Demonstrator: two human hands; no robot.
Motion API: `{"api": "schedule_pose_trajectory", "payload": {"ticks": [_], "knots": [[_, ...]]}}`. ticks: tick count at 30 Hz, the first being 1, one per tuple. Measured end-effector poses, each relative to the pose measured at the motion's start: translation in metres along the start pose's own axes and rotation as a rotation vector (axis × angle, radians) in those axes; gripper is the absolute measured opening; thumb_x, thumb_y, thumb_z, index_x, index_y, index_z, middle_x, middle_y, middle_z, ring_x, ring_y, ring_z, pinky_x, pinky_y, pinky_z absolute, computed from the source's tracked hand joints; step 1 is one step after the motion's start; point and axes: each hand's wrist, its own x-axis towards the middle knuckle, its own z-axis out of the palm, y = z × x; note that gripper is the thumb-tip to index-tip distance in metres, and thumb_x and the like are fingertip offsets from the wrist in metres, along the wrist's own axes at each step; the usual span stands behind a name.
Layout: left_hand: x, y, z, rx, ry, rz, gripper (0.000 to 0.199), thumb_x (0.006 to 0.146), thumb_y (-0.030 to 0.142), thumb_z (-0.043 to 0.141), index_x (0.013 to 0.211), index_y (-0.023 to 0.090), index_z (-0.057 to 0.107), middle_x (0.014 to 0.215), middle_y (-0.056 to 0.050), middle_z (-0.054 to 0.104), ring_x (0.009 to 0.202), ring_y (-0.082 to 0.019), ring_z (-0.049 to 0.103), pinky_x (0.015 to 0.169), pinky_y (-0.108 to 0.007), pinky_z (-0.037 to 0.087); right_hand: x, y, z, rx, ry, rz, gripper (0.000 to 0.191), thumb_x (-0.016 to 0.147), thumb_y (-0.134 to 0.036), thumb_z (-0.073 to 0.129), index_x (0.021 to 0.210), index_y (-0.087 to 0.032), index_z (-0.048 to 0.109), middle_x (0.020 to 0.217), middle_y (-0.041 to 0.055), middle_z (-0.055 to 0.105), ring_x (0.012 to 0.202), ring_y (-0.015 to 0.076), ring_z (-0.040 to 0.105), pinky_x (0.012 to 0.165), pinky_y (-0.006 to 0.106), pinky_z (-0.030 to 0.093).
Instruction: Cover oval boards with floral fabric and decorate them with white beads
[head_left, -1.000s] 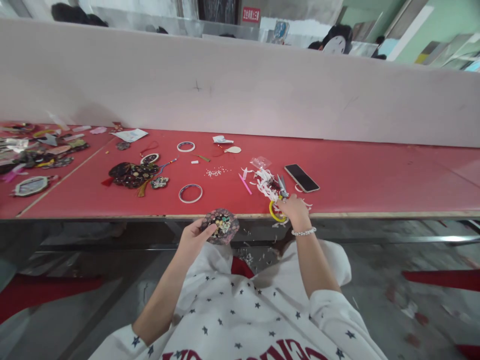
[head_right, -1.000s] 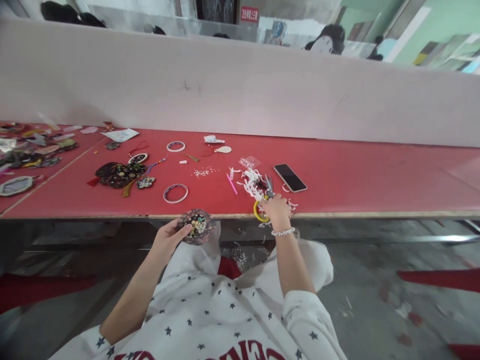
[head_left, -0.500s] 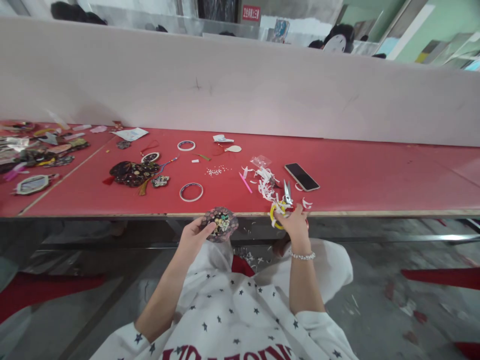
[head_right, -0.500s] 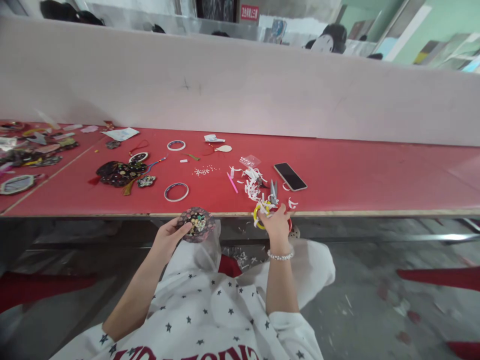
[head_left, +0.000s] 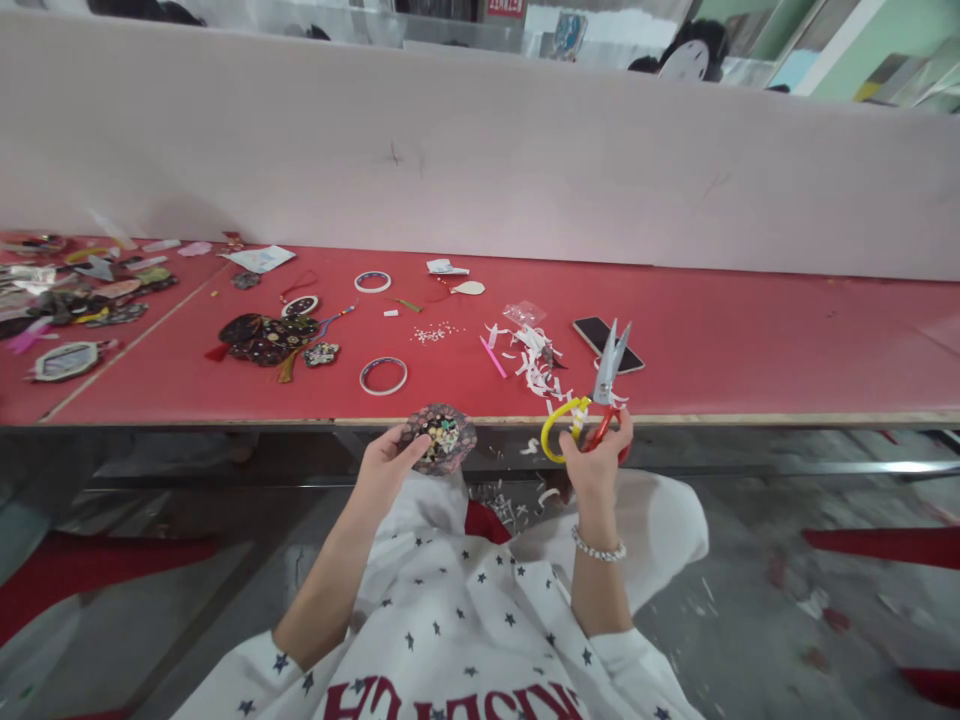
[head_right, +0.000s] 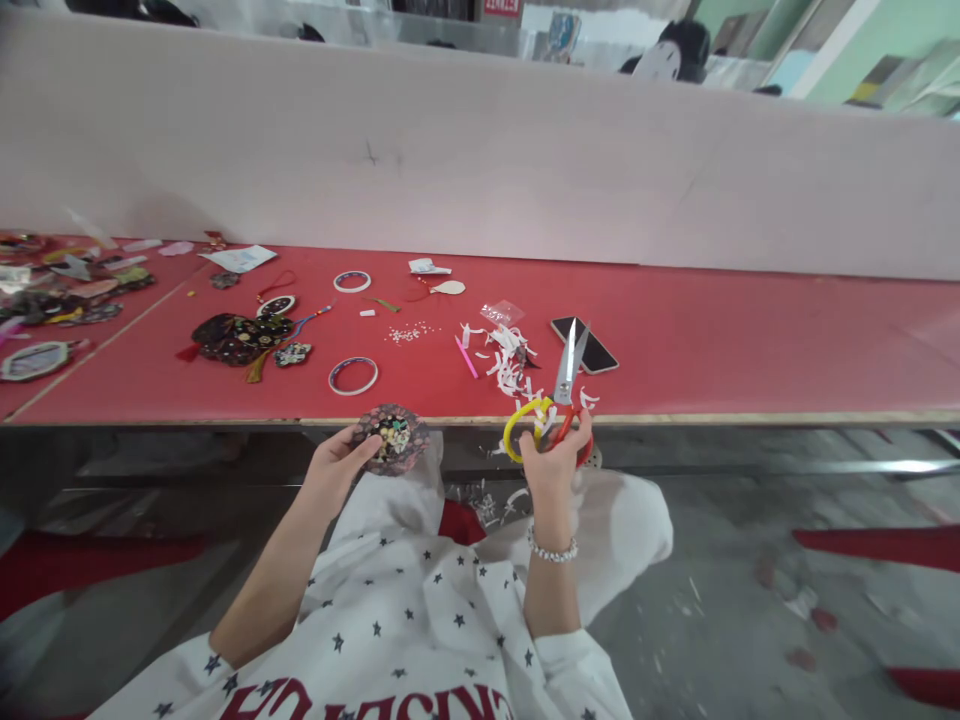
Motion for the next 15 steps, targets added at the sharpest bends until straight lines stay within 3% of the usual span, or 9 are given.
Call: {"api": "schedule_pose_trajectory", "payload": {"ticks": [4,6,10,15], "knots": [[-0.001,0.001,0.004,-0.029,0.012,0.011,0.046,0.057,0.04,0.08,0.092,0.013,0.068,0.089,-0.008,0.072,0.083,-0.021,0.066,0.078,-0.033,0.052,0.003,-0.01,0.006,0.171,0.096,-0.024,0.083,0.078,-0.044,0.048,0.137,-0.015,-0.003,0.105,0.0134,0.053,0.087,0.0202,0.059,0.077,0.032,0.05],[-0.002,0.002,0.007,-0.044,0.022,0.023,0.045,0.057,0.04,0.08,0.092,0.013,0.068,0.088,-0.007,0.072,0.082,-0.02,0.066,0.078,-0.032,0.052,0.003,-0.013,0.009,0.414,0.092,-0.025,0.078,0.075,-0.041,0.052,0.134,-0.02,0.006,0.097,0.008,0.053,0.073,0.0167,0.057,0.069,0.031,0.05],[-0.006,0.005,0.014,-0.055,0.03,0.051,0.043,0.058,0.04,0.08,0.09,0.013,0.068,0.085,-0.006,0.072,0.078,-0.019,0.066,0.075,-0.03,0.052,-0.012,-0.025,0.009,0.951,-0.238,-0.045,0.057,0.066,-0.034,0.056,0.117,-0.029,0.029,0.071,-0.0058,0.047,0.044,0.0089,0.042,0.044,0.024,0.038],[-0.016,0.01,0.023,-0.04,0.017,0.103,0.04,0.064,0.038,0.077,0.096,0.016,0.068,0.089,-0.004,0.072,0.081,-0.018,0.066,0.076,-0.028,0.052,-0.048,-0.054,0.012,1.062,-0.491,-0.091,0.046,0.067,-0.029,0.061,0.108,-0.028,0.039,0.081,-0.0025,0.054,0.054,0.013,0.055,0.051,0.031,0.048]]}}
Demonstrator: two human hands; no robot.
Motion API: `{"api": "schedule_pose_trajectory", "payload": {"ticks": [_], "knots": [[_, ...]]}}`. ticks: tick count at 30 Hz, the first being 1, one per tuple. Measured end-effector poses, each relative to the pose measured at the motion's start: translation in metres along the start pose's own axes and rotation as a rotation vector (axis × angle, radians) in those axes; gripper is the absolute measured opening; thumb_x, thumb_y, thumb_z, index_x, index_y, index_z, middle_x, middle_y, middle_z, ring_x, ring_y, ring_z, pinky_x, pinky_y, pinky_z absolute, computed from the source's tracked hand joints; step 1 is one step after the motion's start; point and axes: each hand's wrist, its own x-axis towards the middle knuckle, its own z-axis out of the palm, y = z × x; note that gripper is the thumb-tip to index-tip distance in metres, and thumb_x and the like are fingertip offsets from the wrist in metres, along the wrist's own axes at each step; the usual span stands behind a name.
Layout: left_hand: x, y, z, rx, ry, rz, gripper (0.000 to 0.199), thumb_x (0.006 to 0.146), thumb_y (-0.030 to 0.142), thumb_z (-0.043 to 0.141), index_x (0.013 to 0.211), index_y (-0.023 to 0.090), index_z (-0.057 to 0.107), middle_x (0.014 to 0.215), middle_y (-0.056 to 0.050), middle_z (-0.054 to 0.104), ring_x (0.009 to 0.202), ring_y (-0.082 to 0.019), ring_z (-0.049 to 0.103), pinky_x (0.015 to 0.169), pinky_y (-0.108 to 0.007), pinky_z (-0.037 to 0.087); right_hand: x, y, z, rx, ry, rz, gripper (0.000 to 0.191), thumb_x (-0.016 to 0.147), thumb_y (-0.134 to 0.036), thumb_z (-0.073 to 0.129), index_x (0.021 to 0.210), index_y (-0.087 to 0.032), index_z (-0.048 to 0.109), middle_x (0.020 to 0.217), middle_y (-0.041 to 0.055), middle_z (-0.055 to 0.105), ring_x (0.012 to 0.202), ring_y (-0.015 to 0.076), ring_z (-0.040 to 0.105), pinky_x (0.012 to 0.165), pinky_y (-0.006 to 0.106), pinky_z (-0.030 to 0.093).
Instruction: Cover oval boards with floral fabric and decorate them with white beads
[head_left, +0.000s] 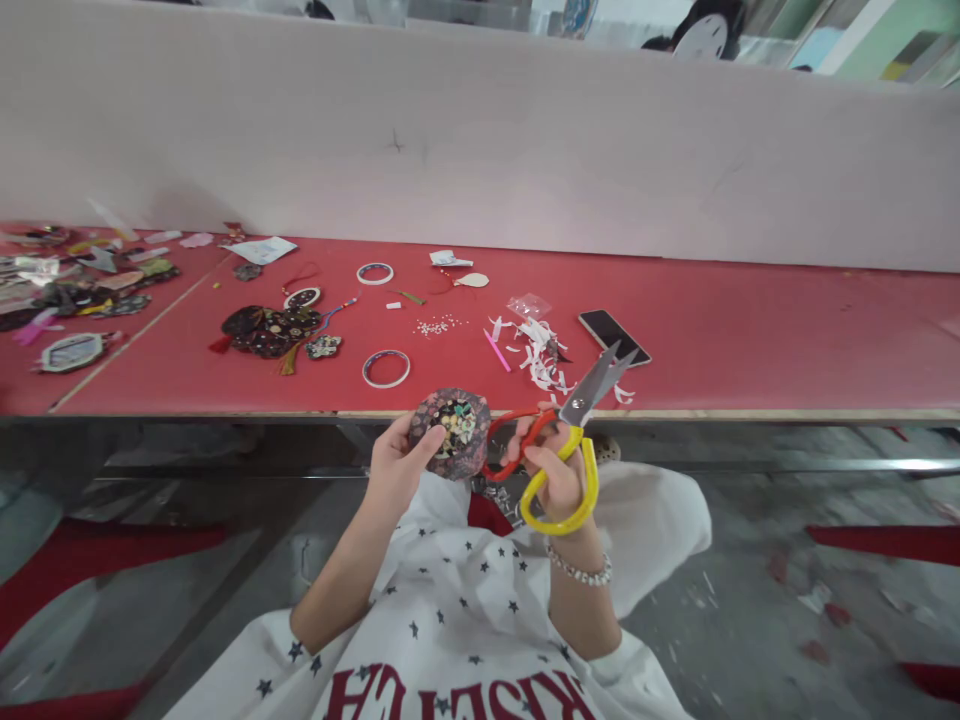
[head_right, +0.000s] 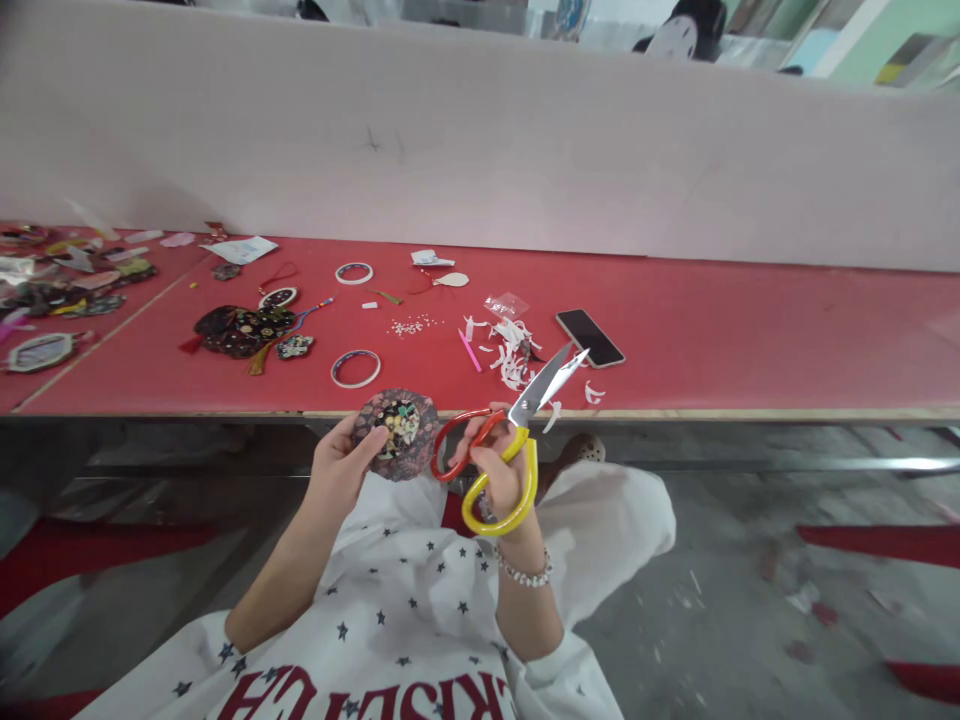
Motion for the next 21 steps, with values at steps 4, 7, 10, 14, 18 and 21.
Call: {"api": "schedule_pose_trajectory", "payload": {"ticks": [4,7,10,14,18,21], "knots": [[-0.009,0.006,0.004,0.069,-0.061,0.036,0.041,0.065,0.038,0.076,0.099,0.017,0.068,0.093,-0.005,0.072,0.086,-0.02,0.066,0.077,-0.029,0.053,-0.006,0.0,0.021,-0.038,-0.062,0.007,0.039,0.072,-0.035,0.066,0.105,-0.026,0.045,0.086,0.0001,0.059,0.072,0.0168,0.06,0.071,0.034,0.052],[-0.013,0.01,0.001,0.193,-0.118,0.044,0.04,0.067,0.039,0.074,0.099,0.016,0.069,0.093,-0.006,0.072,0.085,-0.022,0.066,0.075,-0.029,0.054,-0.007,0.0,0.027,-0.129,-0.083,-0.027,0.041,0.071,-0.037,0.069,0.104,-0.026,0.05,0.095,0.0014,0.06,0.089,0.0187,0.059,0.083,0.033,0.049],[-0.015,0.011,-0.004,0.345,-0.183,0.051,0.034,0.07,0.037,0.071,0.096,0.015,0.07,0.091,-0.006,0.072,0.083,-0.022,0.066,0.073,-0.027,0.053,-0.01,0.0,0.03,-0.169,-0.105,0.01,0.036,0.071,-0.035,0.07,0.1,-0.026,0.052,0.093,-0.0001,0.059,0.085,0.0171,0.058,0.079,0.032,0.048],[-0.016,0.008,-0.006,0.369,-0.212,0.021,0.031,0.071,0.038,0.07,0.093,0.017,0.07,0.082,-0.004,0.072,0.07,-0.017,0.065,0.062,-0.024,0.051,-0.013,0.003,0.032,-0.182,-0.056,-0.026,0.03,0.072,-0.03,0.069,0.097,-0.026,0.053,0.088,-0.0019,0.057,0.08,0.015,0.055,0.075,0.029,0.046],[-0.017,0.006,-0.005,0.35,-0.319,-0.139,0.033,0.07,0.046,0.069,0.059,0.015,0.066,0.044,0.0,0.057,0.038,-0.01,0.046,0.039,-0.022,0.037,-0.013,0.006,0.03,-0.227,0.025,-0.068,0.031,0.071,-0.029,0.07,0.095,-0.026,0.052,0.08,-0.0035,0.051,0.072,0.0136,0.051,0.07,0.028,0.044],[-0.016,0.009,-0.005,0.34,-0.355,-0.176,0.035,0.066,0.048,0.071,0.054,0.016,0.064,0.038,0.002,0.05,0.036,-0.01,0.043,0.039,-0.023,0.036,-0.01,0.007,0.029,-0.177,0.005,-0.03,0.028,0.073,-0.03,0.068,0.095,-0.025,0.052,0.082,-0.002,0.053,0.077,0.015,0.053,0.075,0.03,0.045]]}}
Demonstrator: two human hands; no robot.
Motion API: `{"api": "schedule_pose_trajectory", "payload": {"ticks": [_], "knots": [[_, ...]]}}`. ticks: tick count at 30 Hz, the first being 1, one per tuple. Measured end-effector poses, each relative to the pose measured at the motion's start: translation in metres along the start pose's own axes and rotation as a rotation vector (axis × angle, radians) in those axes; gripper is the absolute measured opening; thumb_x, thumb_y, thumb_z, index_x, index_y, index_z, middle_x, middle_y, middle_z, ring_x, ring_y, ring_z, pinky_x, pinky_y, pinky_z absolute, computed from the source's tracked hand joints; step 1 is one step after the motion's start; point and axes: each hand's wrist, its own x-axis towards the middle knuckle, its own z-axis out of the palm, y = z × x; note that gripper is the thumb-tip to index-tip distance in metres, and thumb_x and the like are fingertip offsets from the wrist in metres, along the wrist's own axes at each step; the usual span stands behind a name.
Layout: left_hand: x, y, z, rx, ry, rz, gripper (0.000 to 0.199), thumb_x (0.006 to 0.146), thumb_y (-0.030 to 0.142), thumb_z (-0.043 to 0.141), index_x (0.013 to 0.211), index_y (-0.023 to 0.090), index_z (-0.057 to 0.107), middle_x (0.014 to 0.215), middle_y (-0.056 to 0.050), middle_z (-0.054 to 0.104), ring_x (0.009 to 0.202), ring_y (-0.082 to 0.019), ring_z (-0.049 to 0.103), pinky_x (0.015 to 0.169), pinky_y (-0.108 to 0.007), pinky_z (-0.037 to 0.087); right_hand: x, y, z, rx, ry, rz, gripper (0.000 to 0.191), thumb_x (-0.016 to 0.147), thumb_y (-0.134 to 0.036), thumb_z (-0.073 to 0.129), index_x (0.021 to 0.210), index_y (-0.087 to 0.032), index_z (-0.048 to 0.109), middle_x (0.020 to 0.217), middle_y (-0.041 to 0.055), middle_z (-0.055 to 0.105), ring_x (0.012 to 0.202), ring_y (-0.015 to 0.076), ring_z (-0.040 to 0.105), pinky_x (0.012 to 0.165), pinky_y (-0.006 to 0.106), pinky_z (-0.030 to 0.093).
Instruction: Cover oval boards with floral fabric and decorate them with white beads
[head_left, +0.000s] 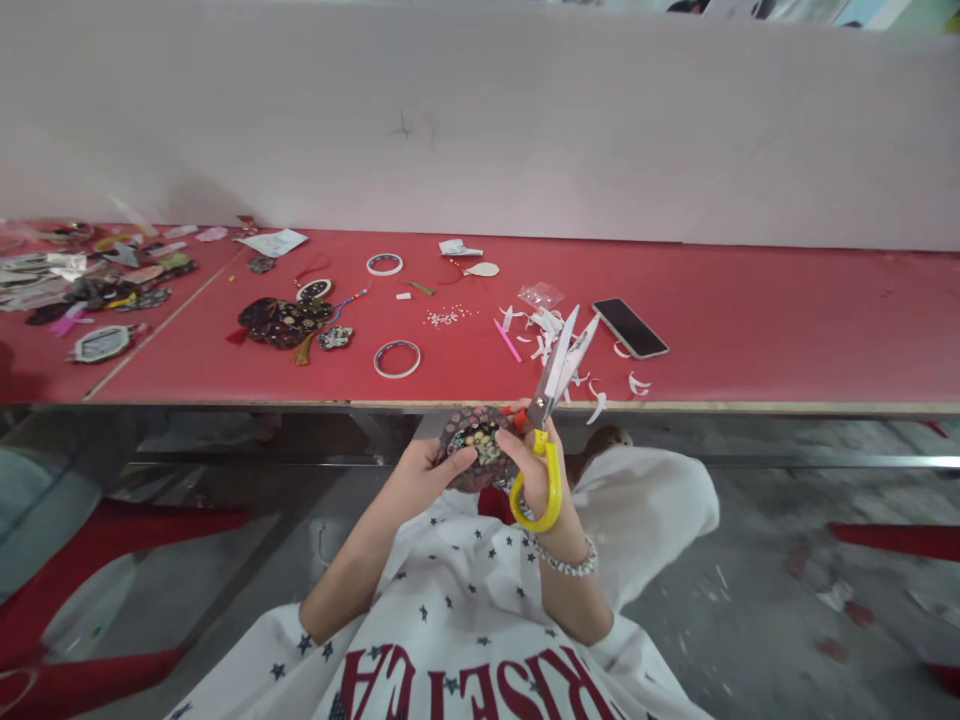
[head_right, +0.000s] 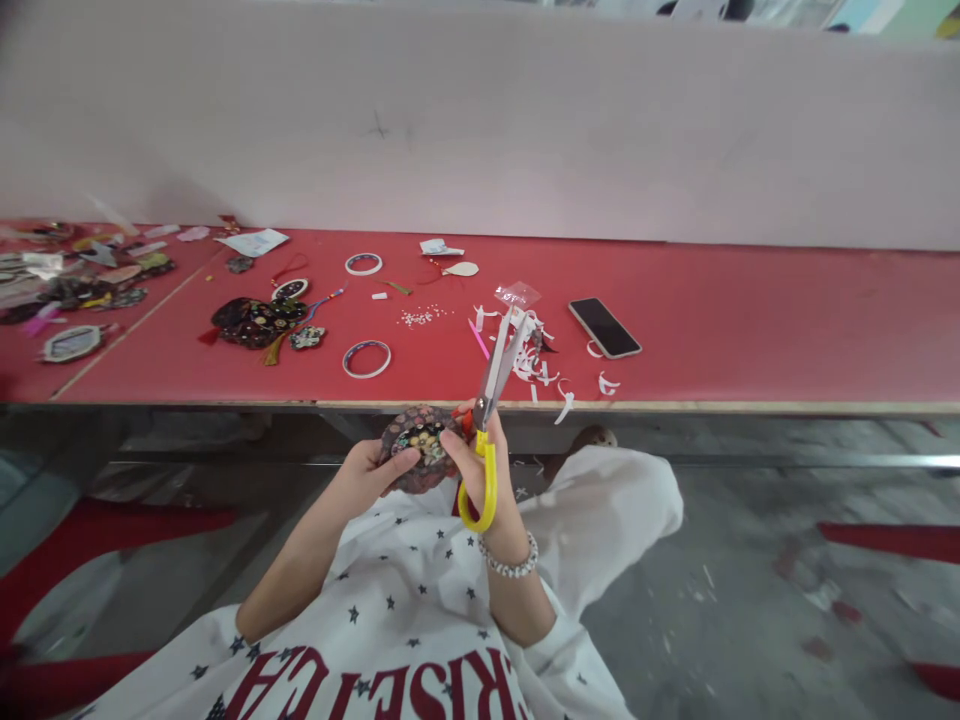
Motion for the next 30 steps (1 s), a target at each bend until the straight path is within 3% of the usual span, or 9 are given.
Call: {"api": "schedule_pose_trajectory", "payload": {"ticks": [5,12,17,21,23,26,30], "knots": [[-0.001,0.003,-0.005,-0.004,-0.069,-0.039,0.033,0.066,0.046,0.072,0.054,0.016,0.066,0.044,-0.001,0.057,0.04,-0.013,0.048,0.042,-0.025,0.039,0.003,0.0,-0.002,0.056,0.005,0.051,0.032,0.07,-0.031,0.069,0.094,-0.025,0.048,0.081,-0.0023,0.054,0.076,0.0148,0.054,0.077,0.031,0.046],[0.003,-0.007,-0.011,0.025,-0.04,-0.008,0.033,0.071,0.046,0.068,0.061,0.014,0.068,0.049,-0.003,0.062,0.041,-0.013,0.053,0.043,-0.025,0.043,-0.001,0.007,0.002,-0.063,-0.116,0.065,0.031,0.07,-0.033,0.069,0.095,-0.025,0.052,0.079,-0.0023,0.052,0.07,0.0147,0.05,0.066,0.029,0.044],[0.008,-0.012,-0.011,0.076,0.063,0.081,0.035,0.071,0.04,0.07,0.096,0.016,0.07,0.076,-0.004,0.072,0.061,-0.018,0.064,0.056,-0.027,0.052,-0.001,0.01,0.004,-0.099,-0.121,0.043,0.031,0.07,-0.031,0.069,0.094,-0.025,0.05,0.08,-0.0024,0.052,0.07,0.0147,0.051,0.066,0.029,0.043],[0.01,-0.015,-0.008,0.122,0.128,0.165,0.026,0.072,0.037,0.069,0.089,0.018,0.074,0.086,-0.004,0.073,0.079,-0.021,0.066,0.071,-0.027,0.052,-0.001,0.01,0.004,-0.044,-0.1,0.052,0.03,0.07,-0.031,0.068,0.093,-0.025,0.05,0.079,-0.0029,0.053,0.069,0.014,0.052,0.064,0.028,0.043],[0.009,-0.017,-0.007,0.134,0.133,0.179,0.027,0.074,0.038,0.067,0.089,0.017,0.074,0.087,-0.004,0.073,0.08,-0.022,0.066,0.071,-0.028,0.052,-0.001,0.01,0.003,-0.003,-0.069,0.042,0.03,0.071,-0.03,0.068,0.094,-0.025,0.05,0.08,-0.003,0.054,0.07,0.0136,0.052,0.065,0.028,0.044],[0.009,-0.018,-0.006,0.147,0.103,0.165,0.031,0.075,0.038,0.065,0.095,0.017,0.073,0.084,-0.005,0.073,0.074,-0.022,0.067,0.068,-0.03,0.054,-0.001,0.012,-0.001,0.04,-0.056,0.016,0.032,0.071,-0.026,0.068,0.097,-0.025,0.048,0.078,-0.004,0.054,0.07,0.0124,0.052,0.065,0.026,0.044],[0.012,-0.016,-0.006,0.172,0.054,0.155,0.033,0.071,0.034,0.069,0.1,0.018,0.071,0.095,-0.005,0.072,0.087,-0.023,0.067,0.082,-0.034,0.052,0.0,0.016,0.0,-0.041,-0.07,0.025,0.03,0.07,-0.024,0.066,0.094,-0.024,0.048,0.074,-0.005,0.053,0.065,0.0108,0.052,0.065,0.026,0.045]]}}
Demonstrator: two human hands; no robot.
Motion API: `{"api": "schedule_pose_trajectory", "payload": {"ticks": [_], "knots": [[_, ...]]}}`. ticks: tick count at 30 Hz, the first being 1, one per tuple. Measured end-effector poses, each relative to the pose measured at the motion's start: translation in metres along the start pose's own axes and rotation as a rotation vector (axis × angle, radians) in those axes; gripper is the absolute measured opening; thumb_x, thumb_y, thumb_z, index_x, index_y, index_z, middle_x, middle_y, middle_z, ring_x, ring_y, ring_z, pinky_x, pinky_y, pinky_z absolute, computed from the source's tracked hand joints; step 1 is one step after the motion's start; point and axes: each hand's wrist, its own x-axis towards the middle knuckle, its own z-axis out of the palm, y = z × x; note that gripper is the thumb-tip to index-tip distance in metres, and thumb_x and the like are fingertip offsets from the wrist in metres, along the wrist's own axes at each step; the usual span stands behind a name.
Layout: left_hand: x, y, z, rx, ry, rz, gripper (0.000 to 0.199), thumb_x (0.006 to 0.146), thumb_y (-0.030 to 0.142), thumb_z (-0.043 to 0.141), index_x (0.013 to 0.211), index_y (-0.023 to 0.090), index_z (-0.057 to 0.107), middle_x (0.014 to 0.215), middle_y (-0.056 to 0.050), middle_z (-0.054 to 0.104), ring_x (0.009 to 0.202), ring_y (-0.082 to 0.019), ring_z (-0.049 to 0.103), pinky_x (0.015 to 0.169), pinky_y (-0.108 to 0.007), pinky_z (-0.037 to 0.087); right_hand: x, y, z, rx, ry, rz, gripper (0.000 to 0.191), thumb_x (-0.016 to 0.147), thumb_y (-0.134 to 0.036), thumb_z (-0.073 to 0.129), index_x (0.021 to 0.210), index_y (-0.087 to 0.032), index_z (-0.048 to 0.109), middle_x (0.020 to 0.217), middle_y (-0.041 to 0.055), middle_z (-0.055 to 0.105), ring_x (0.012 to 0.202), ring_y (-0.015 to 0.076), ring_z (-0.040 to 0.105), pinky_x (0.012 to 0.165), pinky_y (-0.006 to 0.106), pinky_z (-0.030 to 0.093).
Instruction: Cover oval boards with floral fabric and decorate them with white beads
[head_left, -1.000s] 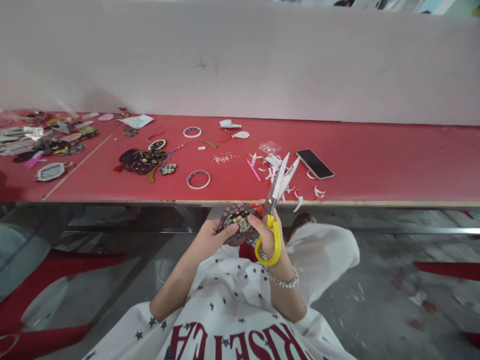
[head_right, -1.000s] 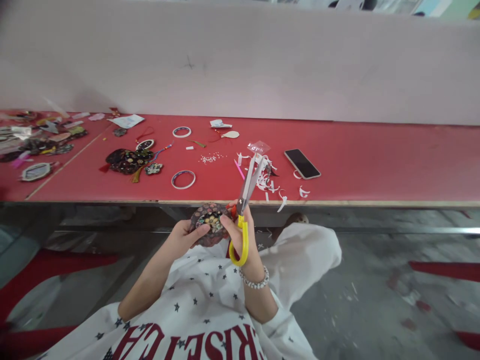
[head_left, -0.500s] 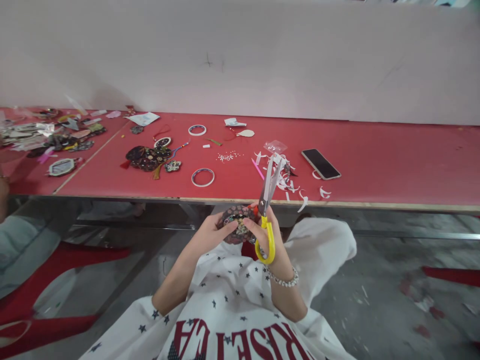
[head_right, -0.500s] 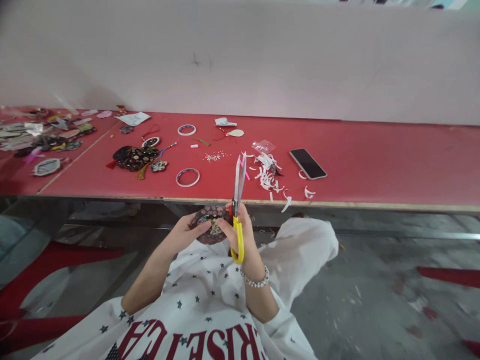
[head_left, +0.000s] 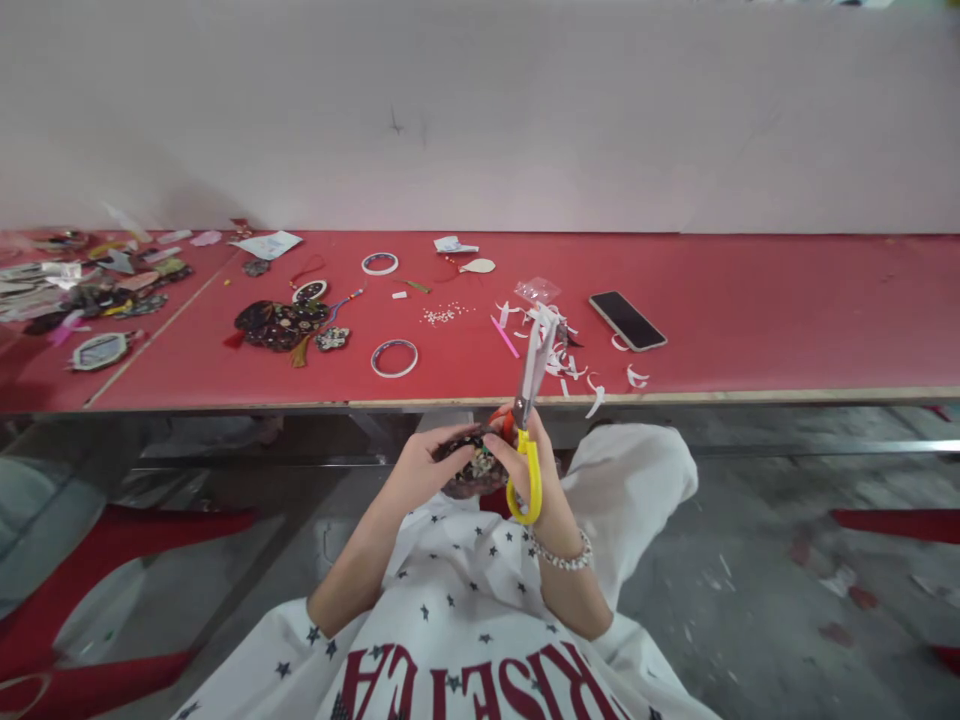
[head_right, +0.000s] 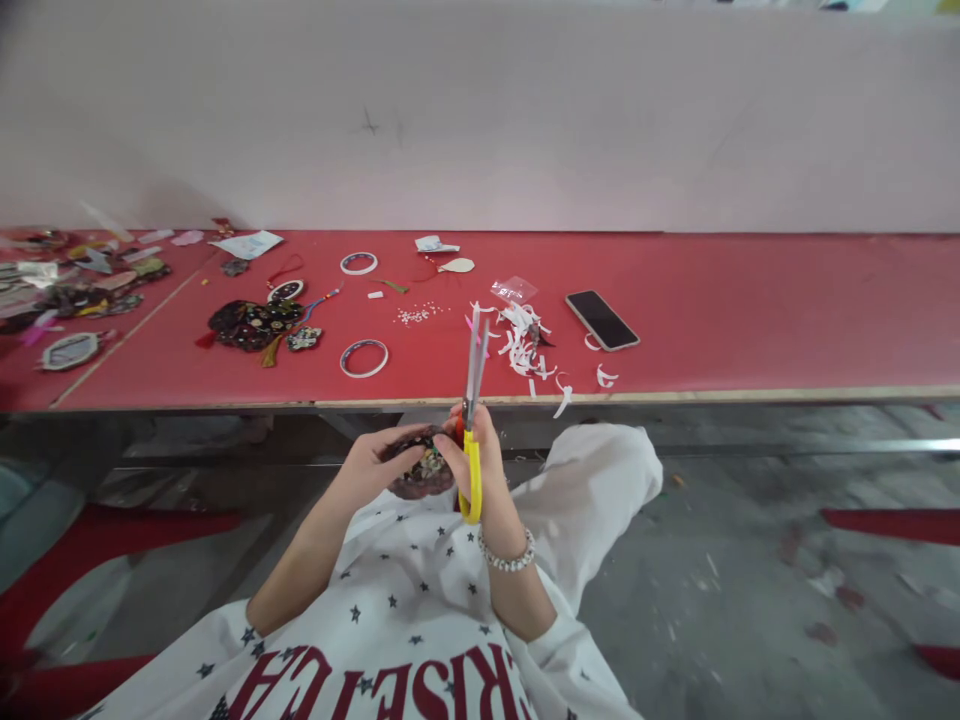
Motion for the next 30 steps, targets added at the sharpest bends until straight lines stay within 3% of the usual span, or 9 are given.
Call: {"api": "schedule_pose_trajectory", "payload": {"ticks": [4,9,12,15,18,24,27,30], "knots": [[0.005,-0.001,-0.004,0.015,0.039,-0.017,0.033,0.071,0.037,0.068,0.096,0.016,0.072,0.096,-0.007,0.072,0.092,-0.025,0.066,0.086,-0.037,0.052,0.002,0.005,0.007,-0.009,0.006,0.056,0.033,0.068,-0.027,0.068,0.094,-0.025,0.047,0.079,-0.0027,0.054,0.068,0.0132,0.055,0.062,0.028,0.049],[0.007,-0.003,-0.01,-0.043,0.098,-0.066,0.057,0.069,0.039,0.072,0.121,0.019,0.059,0.113,-0.007,0.067,0.099,-0.023,0.063,0.087,-0.033,0.051,0.001,0.01,0.01,-0.025,0.002,0.048,0.035,0.066,-0.026,0.069,0.094,-0.024,0.048,0.085,0.0003,0.055,0.078,0.0164,0.058,0.067,0.03,0.051],[0.007,-0.005,-0.008,-0.113,0.064,-0.12,0.05,0.064,0.042,0.075,0.106,0.014,0.068,0.095,-0.007,0.071,0.084,-0.021,0.067,0.075,-0.03,0.054,0.0,0.009,0.008,-0.034,-0.011,-0.002,0.036,0.067,-0.024,0.067,0.097,-0.025,0.047,0.085,0.0002,0.056,0.079,0.016,0.057,0.071,0.031,0.05],[0.008,-0.01,-0.004,-0.122,0.107,-0.115,0.041,0.066,0.047,0.072,0.087,0.012,0.072,0.075,-0.005,0.071,0.067,-0.018,0.065,0.064,-0.027,0.054,0.0,0.004,0.006,-0.031,-0.048,-0.017,0.039,0.065,-0.023,0.069,0.097,-0.025,0.047,0.085,-0.0005,0.056,0.079,0.0156,0.057,0.073,0.031,0.049],[0.007,-0.012,-0.001,-0.117,0.155,-0.096,0.038,0.066,0.044,0.073,0.09,0.014,0.071,0.078,-0.003,0.071,0.069,-0.016,0.065,0.067,-0.026,0.053,-0.001,-0.001,0.007,0.012,-0.03,0.001,0.038,0.066,-0.025,0.07,0.097,-0.024,0.049,0.086,-0.0011,0.055,0.077,0.0145,0.056,0.073,0.03,0.048],[0.004,-0.006,-0.002,-0.127,0.069,-0.089,0.044,0.062,0.034,0.078,0.101,0.016,0.069,0.095,-0.006,0.072,0.086,-0.02,0.066,0.081,-0.031,0.052,0.0,-0.001,0.007,0.091,0.047,-0.008,0.031,0.07,-0.025,0.067,0.095,-0.023,0.048,0.078,-0.0037,0.055,0.07,0.0125,0.053,0.069,0.028,0.044],[0.005,-0.006,-0.003,-0.162,0.006,-0.094,0.05,0.061,0.036,0.078,0.105,0.014,0.067,0.096,-0.008,0.071,0.085,-0.022,0.067,0.078,-0.034,0.054,0.001,0.001,0.005,0.055,0.098,-0.024,0.031,0.07,-0.024,0.068,0.094,-0.023,0.048,0.075,-0.0037,0.055,0.07,0.013,0.053,0.069,0.028,0.044],[0.004,-0.006,-0.002,-0.181,0.017,-0.069,0.045,0.062,0.038,0.077,0.097,0.013,0.069,0.088,-0.008,0.072,0.077,-0.022,0.067,0.072,-0.034,0.055,0.0,-0.003,0.003,0.115,0.104,-0.025,0.034,0.07,-0.024,0.068,0.096,-0.024,0.047,0.076,-0.0037,0.055,0.071,0.0132,0.054,0.069,0.028,0.045]]}}
